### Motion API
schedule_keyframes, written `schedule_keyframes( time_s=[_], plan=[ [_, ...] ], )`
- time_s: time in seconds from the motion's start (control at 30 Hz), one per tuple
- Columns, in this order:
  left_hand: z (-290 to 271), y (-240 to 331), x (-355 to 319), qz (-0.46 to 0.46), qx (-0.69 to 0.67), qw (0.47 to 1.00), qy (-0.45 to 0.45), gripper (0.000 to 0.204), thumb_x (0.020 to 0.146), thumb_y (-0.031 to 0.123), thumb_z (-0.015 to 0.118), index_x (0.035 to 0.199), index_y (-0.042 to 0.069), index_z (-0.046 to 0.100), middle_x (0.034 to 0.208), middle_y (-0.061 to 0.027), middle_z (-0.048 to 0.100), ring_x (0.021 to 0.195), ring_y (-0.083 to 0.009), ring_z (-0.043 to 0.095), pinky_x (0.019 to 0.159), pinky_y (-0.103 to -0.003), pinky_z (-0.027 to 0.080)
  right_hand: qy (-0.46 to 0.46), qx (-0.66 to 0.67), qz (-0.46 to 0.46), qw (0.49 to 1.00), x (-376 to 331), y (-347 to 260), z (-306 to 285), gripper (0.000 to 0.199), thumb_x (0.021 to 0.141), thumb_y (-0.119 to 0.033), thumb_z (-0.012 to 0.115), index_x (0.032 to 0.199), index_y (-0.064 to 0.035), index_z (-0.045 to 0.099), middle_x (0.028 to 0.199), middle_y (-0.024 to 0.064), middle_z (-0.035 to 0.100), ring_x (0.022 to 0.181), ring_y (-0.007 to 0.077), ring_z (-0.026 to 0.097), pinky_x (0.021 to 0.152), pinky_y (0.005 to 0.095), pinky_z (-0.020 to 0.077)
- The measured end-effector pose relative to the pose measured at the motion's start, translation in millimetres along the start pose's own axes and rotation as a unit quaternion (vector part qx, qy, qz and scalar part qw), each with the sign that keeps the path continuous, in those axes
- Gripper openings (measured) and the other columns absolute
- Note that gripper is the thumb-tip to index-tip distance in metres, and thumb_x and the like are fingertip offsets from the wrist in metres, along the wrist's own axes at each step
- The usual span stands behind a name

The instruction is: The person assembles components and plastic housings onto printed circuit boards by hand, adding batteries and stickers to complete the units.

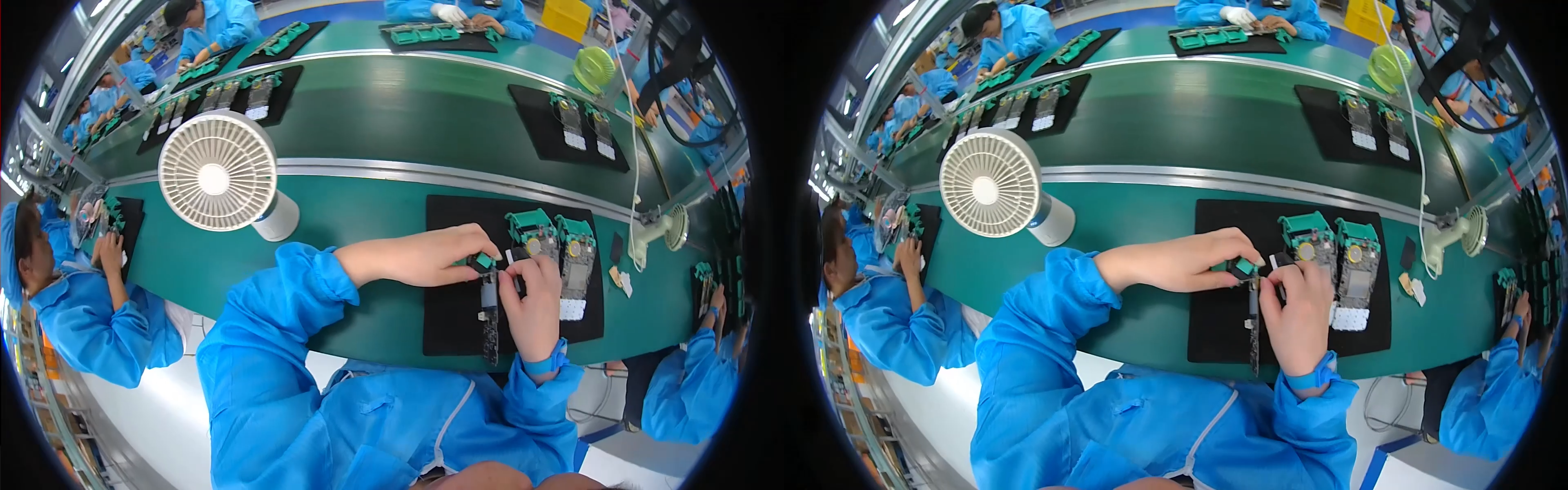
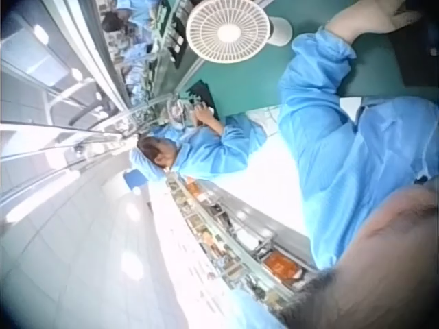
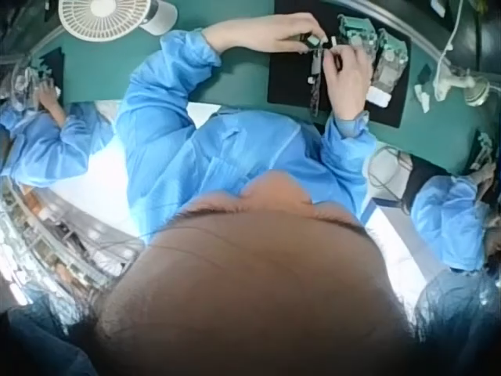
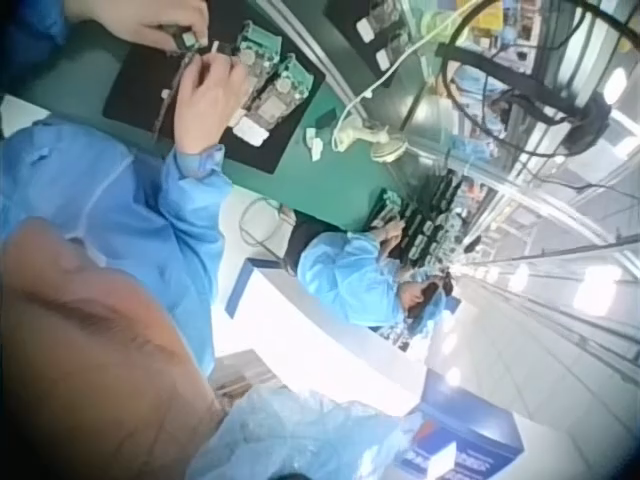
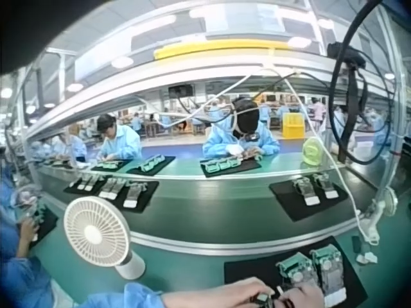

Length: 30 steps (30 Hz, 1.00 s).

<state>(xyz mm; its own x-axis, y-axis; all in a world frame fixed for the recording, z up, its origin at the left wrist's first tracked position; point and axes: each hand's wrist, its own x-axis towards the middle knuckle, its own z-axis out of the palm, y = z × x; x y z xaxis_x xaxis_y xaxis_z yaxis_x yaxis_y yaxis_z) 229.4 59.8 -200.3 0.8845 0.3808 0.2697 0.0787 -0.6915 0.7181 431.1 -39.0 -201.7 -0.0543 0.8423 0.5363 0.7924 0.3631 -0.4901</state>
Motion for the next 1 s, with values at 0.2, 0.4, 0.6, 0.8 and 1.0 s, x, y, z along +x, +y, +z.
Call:
schedule_keyframes(
  time_s=[0.2,0.4,0.6,0.8,1.0],
  plan=[
    [11,-3,8,0.056,0.035,0.996,0.058,0.038,0.085,0.012,0.065,0.119,0.002,0.052,0.112,-0.0178,0.052,0.107,-0.0362,0.051,0.094,-0.041,0.043,-0.026,0.101,0.013,0.994,3,24,4,0.009,0.085,-0.006,0.063,0.082,-0.0024,0.055,0.084,0.0136,0.051,0.083,0.0321,0.052,0.074,0.0397,0.0403],
    [22,23,4,-0.060,0.130,0.982,0.121,0.027,0.081,0.020,0.067,0.106,0.012,0.059,0.100,-0.0083,0.056,0.097,-0.0321,0.053,0.083,-0.042,0.043,-0.009,0.048,0.022,0.999,-10,17,-2,0.013,0.092,-0.011,0.059,0.088,0.0001,0.053,0.088,0.0148,0.050,0.087,0.0315,0.049,0.079,0.0400,0.0389],
    [20,34,-6,-0.105,0.074,0.977,0.168,0.033,0.077,0.016,0.071,0.106,0.007,0.056,0.100,-0.0146,0.052,0.097,-0.0334,0.052,0.081,-0.041,0.046,0.023,-0.266,0.055,0.962,-41,35,-2,0.027,0.085,-0.020,0.068,0.102,-0.0057,0.053,0.099,0.0139,0.051,0.095,0.0362,0.050,0.084,0.0457,0.0407],
    [11,43,-7,-0.097,0.076,0.972,0.202,0.039,0.073,0.016,0.075,0.102,0.004,0.051,0.101,-0.0145,0.048,0.095,-0.0330,0.051,0.078,-0.040,0.046,0.047,-0.300,0.088,0.949,-49,51,-7,0.028,0.085,-0.020,0.069,0.103,-0.0068,0.053,0.100,0.0130,0.051,0.097,0.0348,0.051,0.082,0.0452,0.0419],
    [52,21,-31,-0.058,0.040,0.953,0.296,0.035,0.071,0.013,0.074,0.095,0.005,0.050,0.101,-0.0138,0.045,0.096,-0.0334,0.049,0.080,-0.039,0.045,0.006,-0.057,0.097,0.994,-42,77,-35,0.019,0.089,-0.014,0.065,0.093,-0.0002,0.052,0.092,0.0133,0.050,0.091,0.0314,0.051,0.081,0.0421,0.0414]
  ],
)
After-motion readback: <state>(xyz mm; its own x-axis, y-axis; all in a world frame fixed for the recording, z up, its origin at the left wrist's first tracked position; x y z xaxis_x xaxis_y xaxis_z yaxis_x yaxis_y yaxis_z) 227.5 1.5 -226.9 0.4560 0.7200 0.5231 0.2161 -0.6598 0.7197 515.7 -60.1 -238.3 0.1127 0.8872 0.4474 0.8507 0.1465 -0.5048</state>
